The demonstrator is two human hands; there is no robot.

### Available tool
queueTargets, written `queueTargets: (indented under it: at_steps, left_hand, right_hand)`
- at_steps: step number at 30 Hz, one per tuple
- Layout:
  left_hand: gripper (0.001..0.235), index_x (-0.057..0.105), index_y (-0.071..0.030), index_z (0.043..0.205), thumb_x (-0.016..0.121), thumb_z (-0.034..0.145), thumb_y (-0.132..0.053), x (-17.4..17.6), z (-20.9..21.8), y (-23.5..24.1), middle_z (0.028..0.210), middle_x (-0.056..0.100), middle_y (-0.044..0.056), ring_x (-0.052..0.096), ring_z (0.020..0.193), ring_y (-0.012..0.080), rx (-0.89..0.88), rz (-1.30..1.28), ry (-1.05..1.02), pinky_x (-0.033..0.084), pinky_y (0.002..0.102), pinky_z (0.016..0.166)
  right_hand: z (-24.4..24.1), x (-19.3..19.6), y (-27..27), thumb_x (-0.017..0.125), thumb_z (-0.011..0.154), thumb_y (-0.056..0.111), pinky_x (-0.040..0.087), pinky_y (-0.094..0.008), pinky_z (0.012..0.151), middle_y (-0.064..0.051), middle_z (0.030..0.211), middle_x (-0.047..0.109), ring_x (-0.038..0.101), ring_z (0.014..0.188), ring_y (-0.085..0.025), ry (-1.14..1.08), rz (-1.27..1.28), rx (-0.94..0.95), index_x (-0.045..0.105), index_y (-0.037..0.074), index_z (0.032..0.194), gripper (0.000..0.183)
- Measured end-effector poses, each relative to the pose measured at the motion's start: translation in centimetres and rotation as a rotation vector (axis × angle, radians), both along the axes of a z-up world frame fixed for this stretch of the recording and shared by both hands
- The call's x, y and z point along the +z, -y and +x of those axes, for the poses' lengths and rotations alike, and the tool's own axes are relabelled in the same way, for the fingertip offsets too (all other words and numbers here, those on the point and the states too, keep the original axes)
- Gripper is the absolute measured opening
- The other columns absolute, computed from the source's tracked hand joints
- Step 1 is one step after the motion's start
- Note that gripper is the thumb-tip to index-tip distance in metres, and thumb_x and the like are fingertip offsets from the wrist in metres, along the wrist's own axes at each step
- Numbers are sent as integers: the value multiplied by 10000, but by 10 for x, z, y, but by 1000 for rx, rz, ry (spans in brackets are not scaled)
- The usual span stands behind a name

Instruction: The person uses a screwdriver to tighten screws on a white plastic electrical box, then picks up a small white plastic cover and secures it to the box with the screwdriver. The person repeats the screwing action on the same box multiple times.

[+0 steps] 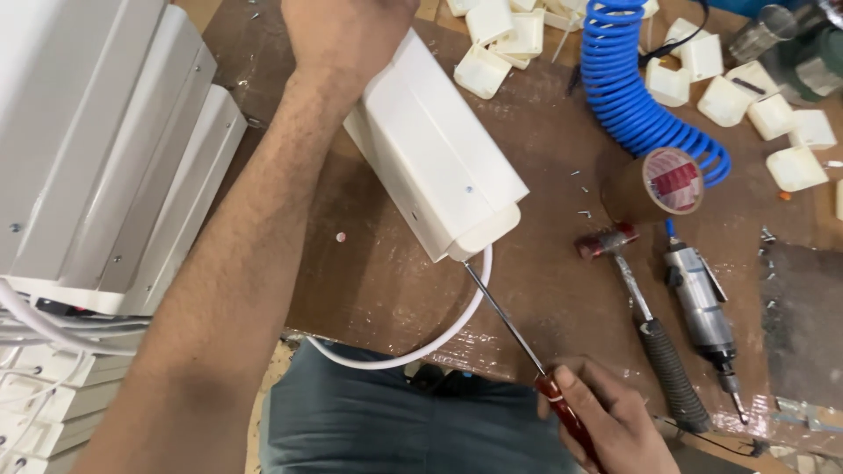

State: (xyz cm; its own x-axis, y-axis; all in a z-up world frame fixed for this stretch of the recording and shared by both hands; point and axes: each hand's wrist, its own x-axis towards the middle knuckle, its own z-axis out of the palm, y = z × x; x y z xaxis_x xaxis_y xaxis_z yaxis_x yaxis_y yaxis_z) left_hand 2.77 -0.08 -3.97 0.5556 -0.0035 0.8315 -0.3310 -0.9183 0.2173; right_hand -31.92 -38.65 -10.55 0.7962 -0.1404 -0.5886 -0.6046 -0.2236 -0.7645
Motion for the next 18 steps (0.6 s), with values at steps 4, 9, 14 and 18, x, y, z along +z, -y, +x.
queueTargets:
  at_steps: [4,9,14,18]
  left_hand:
    - [264,769,-67,894,827,905,-324,16,-22,2,669,727,44,716,545,169,-62,-186,-148,580,322,496]
    - [245,773,-65,924,847,904,-298,17,-23,4,713,744,63,737,594,196,-85,-179,-132,591,341,534]
    - [290,768,-71,882,881,898,-338,12,-15,6,713,740,53,738,600,202,-75,-148,-114,592,341,540]
    - [279,764,-93,849,892,879,-339,29,-29,3,713,741,49,739,631,212,-78,-185,-133,587,363,577]
  right_hand:
    - [-6,-5,-13,810,824,90,614,-317,790,-119,967,803,760,905,-198,598,-9,246,690,6,1101,314]
    - [-12,10,-42,801,841,220,589,-256,724,-64,906,741,763,776,-159,1036,-764,279,703,86,1158,358]
    - [-4,6,-17,738,885,263,379,-289,373,-142,738,791,513,402,-141,50,-66,-13,789,4,1087,333]
    - [1,4,-7,795,862,284,352,-266,336,-108,735,725,502,403,-111,-71,457,-10,707,-10,1120,401]
